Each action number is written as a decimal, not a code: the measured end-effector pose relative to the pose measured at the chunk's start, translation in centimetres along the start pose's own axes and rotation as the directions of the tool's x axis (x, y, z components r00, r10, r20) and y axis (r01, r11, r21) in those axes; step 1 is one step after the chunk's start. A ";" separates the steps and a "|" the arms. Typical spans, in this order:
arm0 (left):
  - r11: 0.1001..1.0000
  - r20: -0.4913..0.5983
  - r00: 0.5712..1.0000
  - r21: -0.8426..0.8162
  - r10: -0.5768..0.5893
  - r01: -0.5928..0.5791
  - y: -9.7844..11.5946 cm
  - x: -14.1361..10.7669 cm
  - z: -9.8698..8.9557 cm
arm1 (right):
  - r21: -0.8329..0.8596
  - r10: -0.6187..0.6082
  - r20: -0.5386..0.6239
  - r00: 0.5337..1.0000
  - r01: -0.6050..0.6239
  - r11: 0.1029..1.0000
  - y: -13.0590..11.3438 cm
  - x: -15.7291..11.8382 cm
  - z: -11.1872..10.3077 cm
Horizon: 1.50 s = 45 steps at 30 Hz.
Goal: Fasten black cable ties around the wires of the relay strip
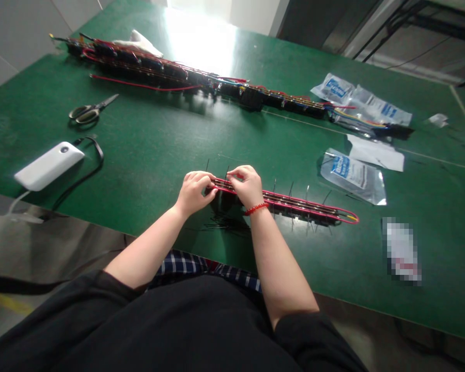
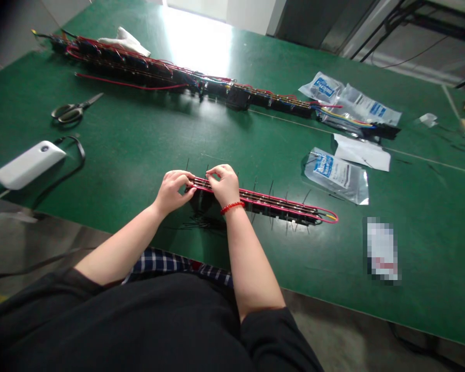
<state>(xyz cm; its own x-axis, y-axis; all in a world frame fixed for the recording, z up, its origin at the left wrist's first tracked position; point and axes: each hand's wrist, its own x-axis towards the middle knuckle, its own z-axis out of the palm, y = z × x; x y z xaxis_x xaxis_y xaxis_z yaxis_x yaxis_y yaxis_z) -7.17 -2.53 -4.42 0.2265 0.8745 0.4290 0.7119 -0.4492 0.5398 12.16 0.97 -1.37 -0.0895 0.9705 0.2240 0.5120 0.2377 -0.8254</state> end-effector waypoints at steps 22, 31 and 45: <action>0.963 0.152 0.962 0.114 0.227 -0.245 0.6 -1.2 0.4 | -0.128 0.001 0.121 0.993 0.014 0.992 -0.3 -1.2 0.0; 0.954 0.183 0.953 0.131 0.243 -0.268 0.6 -1.4 0.3 | -0.119 -0.023 0.143 0.989 0.041 0.992 0.1 -1.2 -0.1; 0.634 0.290 0.853 -0.575 -0.434 0.518 3.4 -0.6 0.4 | 0.014 -0.009 0.178 0.984 0.006 1.000 0.2 -1.7 -0.5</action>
<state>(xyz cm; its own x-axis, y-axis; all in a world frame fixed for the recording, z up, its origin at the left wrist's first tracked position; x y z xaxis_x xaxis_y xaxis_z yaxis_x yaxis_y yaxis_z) -4.60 -4.56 -3.13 0.0771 0.9939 -0.0788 0.1864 0.0633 0.9804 12.88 -0.66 -1.69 -0.2448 0.9601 0.1351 0.4993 0.2443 -0.8313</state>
